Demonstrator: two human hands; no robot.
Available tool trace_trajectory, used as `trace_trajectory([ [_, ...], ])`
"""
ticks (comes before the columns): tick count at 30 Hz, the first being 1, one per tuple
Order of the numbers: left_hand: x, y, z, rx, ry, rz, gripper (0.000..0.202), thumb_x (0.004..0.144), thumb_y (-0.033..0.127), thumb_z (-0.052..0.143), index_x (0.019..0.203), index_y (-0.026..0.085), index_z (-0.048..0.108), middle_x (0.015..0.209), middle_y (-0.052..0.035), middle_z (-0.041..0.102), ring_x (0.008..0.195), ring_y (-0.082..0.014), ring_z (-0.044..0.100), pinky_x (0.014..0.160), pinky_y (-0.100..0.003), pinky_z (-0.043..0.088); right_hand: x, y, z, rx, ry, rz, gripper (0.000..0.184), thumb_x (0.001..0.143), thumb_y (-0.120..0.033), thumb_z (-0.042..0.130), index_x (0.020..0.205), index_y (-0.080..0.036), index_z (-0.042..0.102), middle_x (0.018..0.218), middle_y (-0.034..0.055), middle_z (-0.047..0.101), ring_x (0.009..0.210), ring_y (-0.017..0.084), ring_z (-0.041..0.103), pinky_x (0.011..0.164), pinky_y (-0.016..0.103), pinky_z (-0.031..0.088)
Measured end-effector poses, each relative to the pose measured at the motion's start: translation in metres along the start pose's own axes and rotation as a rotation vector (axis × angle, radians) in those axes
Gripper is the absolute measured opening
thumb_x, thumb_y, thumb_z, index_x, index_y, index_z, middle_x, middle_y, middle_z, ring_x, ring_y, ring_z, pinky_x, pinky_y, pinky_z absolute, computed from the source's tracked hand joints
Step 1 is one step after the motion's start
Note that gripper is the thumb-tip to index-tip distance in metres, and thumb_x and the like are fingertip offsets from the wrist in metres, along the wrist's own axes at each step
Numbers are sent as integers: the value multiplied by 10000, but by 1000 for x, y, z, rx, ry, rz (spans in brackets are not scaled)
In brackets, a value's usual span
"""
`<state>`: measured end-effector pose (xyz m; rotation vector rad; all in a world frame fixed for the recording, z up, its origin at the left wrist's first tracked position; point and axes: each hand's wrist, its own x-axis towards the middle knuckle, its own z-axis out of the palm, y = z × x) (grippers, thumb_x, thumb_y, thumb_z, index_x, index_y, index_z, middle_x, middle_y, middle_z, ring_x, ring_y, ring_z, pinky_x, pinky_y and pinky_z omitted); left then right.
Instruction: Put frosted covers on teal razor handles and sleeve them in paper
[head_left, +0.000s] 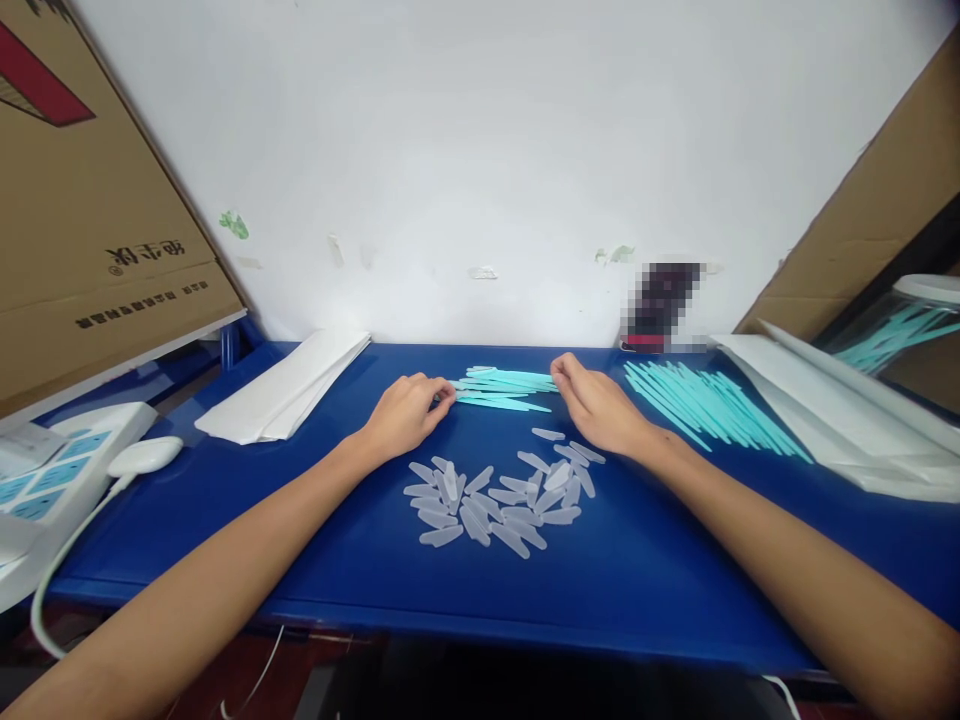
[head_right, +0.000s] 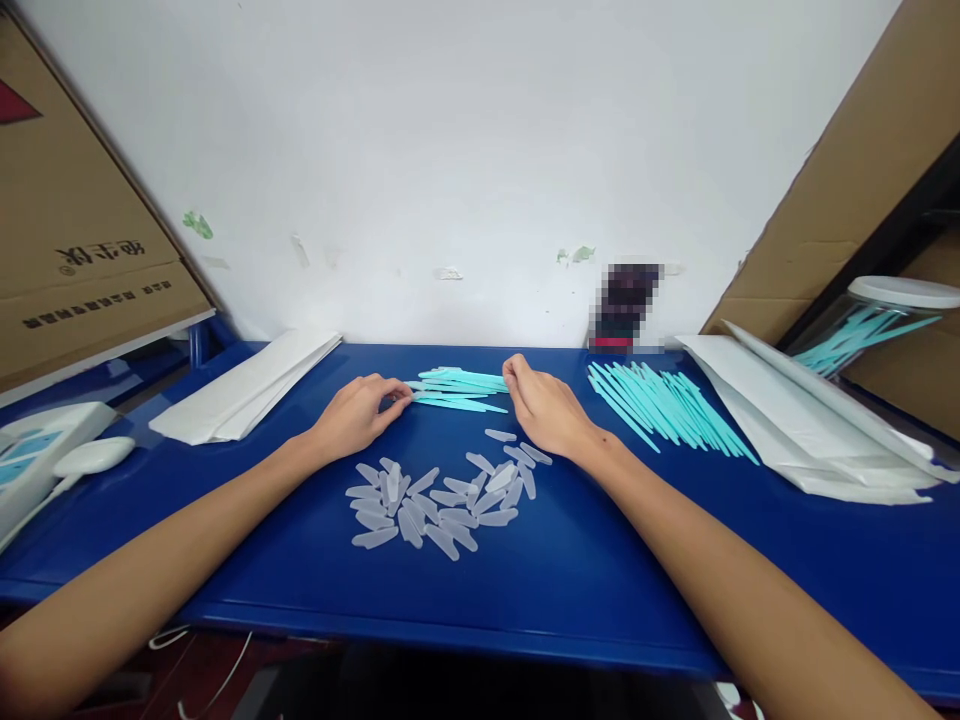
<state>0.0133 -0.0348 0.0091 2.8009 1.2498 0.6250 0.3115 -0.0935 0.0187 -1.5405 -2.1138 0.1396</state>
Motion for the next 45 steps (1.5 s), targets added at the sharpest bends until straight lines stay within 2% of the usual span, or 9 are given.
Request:
trace_trajectory([
  [6, 0, -1, 8, -247, 201, -41, 154, 918, 357, 664, 948, 228, 743, 887, -35, 775, 808, -219, 703, 711, -339, 517, 0, 1, 0, -34, -34, 21, 219, 1052, -390, 233, 942, -255, 367, 690, 4, 529, 603, 212, 502, 603, 337, 309],
  [10, 1, 1, 9, -295, 277, -54, 208, 893, 364, 706, 1045, 232, 758, 877, -36, 772, 796, -209, 704, 700, -332, 532, 0, 2, 1, -50, -37, 48, 231, 1047, -387, 245, 931, -252, 392, 688, 9, 545, 608, 210, 507, 599, 334, 304],
  [20, 1, 2, 12, -290, 280, -17, 192, 896, 355, 723, 1024, 221, 772, 865, -33, 765, 800, -205, 668, 722, -341, 505, 0, 2, 0, -3, -43, 52, 229, 1046, -390, 255, 904, -252, 370, 682, -2, 527, 617, 202, 501, 609, 330, 304],
  [26, -1, 8, 10, -241, 300, 74, 203, 942, 394, 667, 1001, 225, 760, 903, -39, 773, 799, -210, 643, 752, -357, 487, -2, -5, 6, 22, -53, -25, 240, 1050, -403, 251, 928, -252, 392, 659, -12, 510, 583, 193, 488, 594, 323, 308],
  [33, -2, 4, -2, -73, 409, 10, 218, 974, 410, 626, 1031, 242, 751, 895, -24, 760, 815, -204, 625, 790, -360, 444, 0, -7, -4, 1, 28, 31, 239, 1038, -393, 267, 915, -247, 411, 655, 3, 520, 594, 203, 497, 602, 335, 300],
  [45, -2, 7, 1, -112, 347, 20, 246, 980, 436, 601, 1039, 245, 745, 889, -25, 757, 826, -208, 631, 774, -352, 438, 0, -4, -3, 30, 34, 19, 235, 1040, -391, 277, 906, -248, 406, 660, -5, 505, 592, 192, 474, 608, 335, 298],
])
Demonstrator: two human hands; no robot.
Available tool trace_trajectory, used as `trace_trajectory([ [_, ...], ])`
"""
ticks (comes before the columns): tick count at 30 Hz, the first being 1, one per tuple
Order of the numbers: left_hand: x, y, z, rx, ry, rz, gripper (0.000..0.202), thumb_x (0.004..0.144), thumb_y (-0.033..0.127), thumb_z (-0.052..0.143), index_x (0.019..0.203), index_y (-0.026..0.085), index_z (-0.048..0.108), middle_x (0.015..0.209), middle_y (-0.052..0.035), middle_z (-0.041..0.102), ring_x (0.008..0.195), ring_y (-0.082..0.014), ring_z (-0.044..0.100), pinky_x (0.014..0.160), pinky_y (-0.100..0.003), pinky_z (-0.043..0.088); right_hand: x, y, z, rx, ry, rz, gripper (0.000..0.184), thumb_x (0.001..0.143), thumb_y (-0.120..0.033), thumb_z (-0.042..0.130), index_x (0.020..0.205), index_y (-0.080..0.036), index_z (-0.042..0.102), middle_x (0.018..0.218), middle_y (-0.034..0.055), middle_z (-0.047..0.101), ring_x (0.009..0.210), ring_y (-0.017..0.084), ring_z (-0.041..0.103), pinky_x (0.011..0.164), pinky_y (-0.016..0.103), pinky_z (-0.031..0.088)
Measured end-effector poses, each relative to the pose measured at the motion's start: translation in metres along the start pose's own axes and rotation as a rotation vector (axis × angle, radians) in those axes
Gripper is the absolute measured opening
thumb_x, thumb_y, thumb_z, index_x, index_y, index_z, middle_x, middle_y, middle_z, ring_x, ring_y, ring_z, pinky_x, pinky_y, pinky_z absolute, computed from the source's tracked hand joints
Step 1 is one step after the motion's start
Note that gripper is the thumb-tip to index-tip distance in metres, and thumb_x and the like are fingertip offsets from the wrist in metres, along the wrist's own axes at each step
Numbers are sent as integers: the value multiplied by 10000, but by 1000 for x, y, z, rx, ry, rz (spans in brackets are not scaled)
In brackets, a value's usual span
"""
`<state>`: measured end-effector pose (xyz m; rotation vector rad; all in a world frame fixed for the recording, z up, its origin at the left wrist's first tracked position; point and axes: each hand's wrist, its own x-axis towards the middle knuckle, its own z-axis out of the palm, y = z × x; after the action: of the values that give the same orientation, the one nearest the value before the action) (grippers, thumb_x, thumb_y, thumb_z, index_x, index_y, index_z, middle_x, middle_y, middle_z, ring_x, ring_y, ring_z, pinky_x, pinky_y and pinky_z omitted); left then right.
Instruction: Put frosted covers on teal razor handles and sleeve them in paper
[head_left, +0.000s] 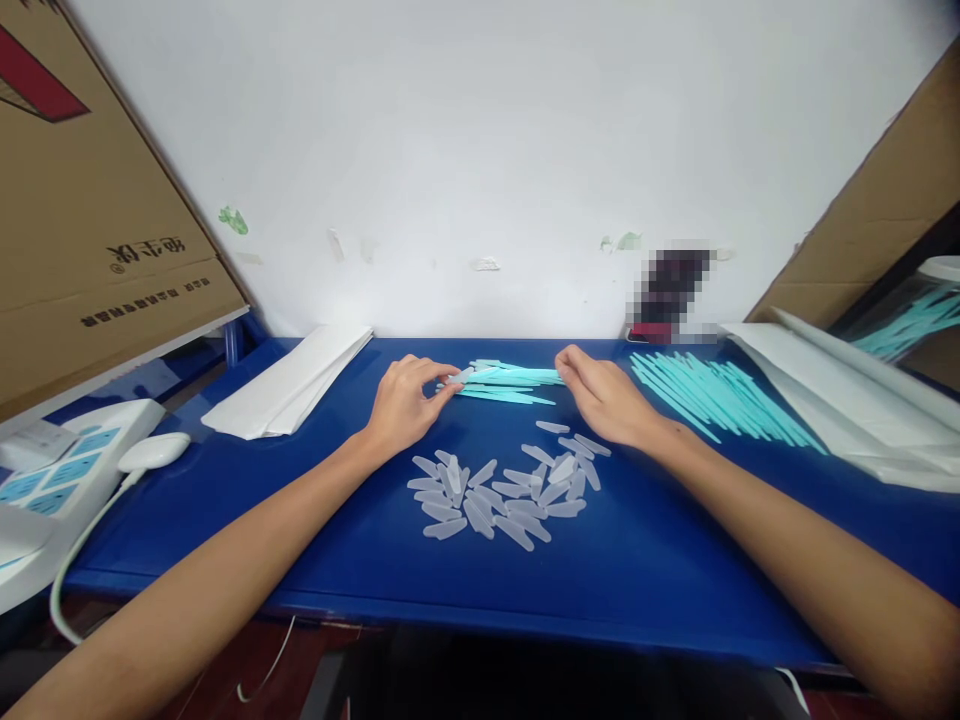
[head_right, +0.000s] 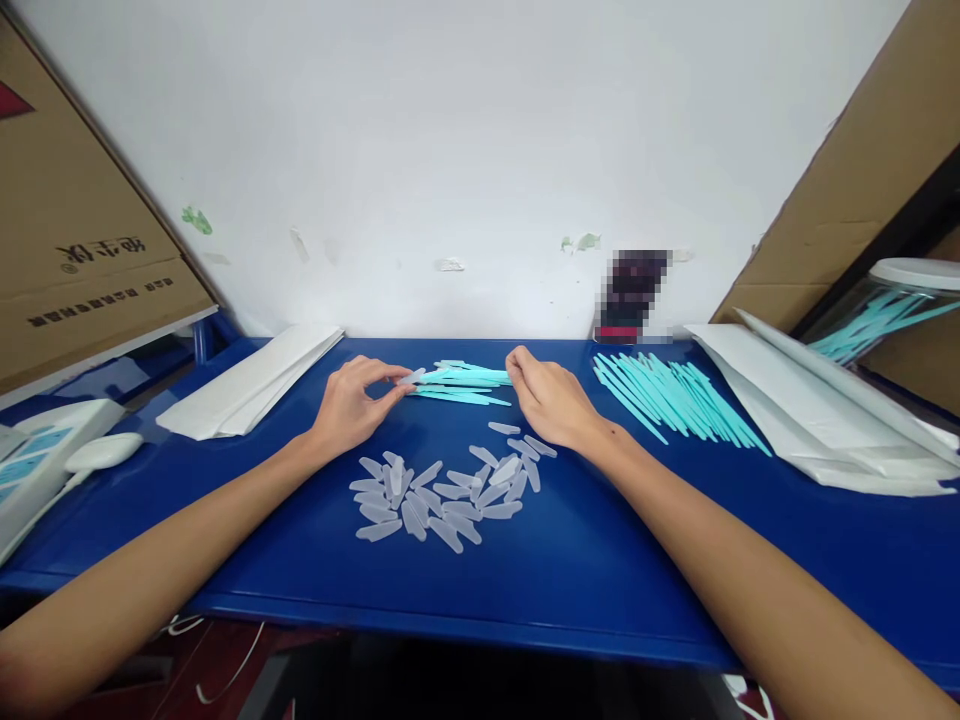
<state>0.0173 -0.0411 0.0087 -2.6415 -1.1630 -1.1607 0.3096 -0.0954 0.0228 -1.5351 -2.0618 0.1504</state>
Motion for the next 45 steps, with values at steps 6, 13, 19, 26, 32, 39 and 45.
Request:
trace_trajectory([
  [6, 0, 1, 1, -25, 4, -2, 237, 976, 430, 612, 1037, 242, 744, 886, -23, 755, 824, -204, 632, 772, -350, 440, 0, 0, -1, 1, -3, -4, 238, 1039, -393, 274, 903, -247, 405, 655, -3, 500, 590, 195, 474, 605, 336, 296],
  [13, -2, 3, 5, -101, -6, -21, 205, 964, 390, 636, 1031, 227, 742, 882, -22, 755, 820, -202, 648, 778, -352, 454, 0, 1, -3, 11, -10, 30, 253, 1035, -395, 281, 866, -245, 395, 655, 1, 505, 606, 190, 473, 605, 334, 292],
  [19, -3, 5, 5, -93, -37, 1, 221, 982, 408, 613, 1054, 238, 735, 915, -30, 758, 834, -206, 648, 785, -357, 447, 0, -1, -3, 4, -5, 30, 242, 1035, -385, 288, 877, -242, 402, 664, 2, 508, 615, 188, 474, 615, 334, 296],
  [26, -3, 1, 8, -30, -118, 92, 194, 982, 375, 629, 1025, 223, 743, 981, -53, 741, 913, -231, 615, 823, -376, 440, -3, -10, 11, 20, -77, -75, 274, 1051, -395, 268, 947, -233, 465, 715, 8, 563, 616, 175, 485, 613, 324, 329],
  [32, 0, -8, 7, 61, -218, 19, 216, 958, 351, 651, 1079, 203, 753, 1095, -82, 705, 991, -266, 580, 851, -395, 460, 0, -2, 0, -95, -127, -50, 232, 993, -411, 431, 998, -223, 567, 918, 44, 659, 772, 184, 576, 667, 317, 374],
  [39, 1, -12, 6, 68, -198, -42, 280, 979, 393, 590, 1133, 208, 734, 1084, -81, 691, 974, -258, 583, 869, -385, 460, 2, -1, -16, -206, -289, 10, 219, 929, -404, 508, 914, -216, 619, 710, 7, 639, 620, 161, 530, 629, 312, 346],
  [45, 5, -12, -1, 18, -167, -65, 314, 982, 393, 522, 1026, 193, 760, 852, -40, 700, 753, -201, 616, 764, -343, 427, 10, 31, -42, -475, -175, 276, 279, 919, -399, 523, 879, -175, 684, 806, 112, 701, 756, 243, 621, 665, 334, 369],
])
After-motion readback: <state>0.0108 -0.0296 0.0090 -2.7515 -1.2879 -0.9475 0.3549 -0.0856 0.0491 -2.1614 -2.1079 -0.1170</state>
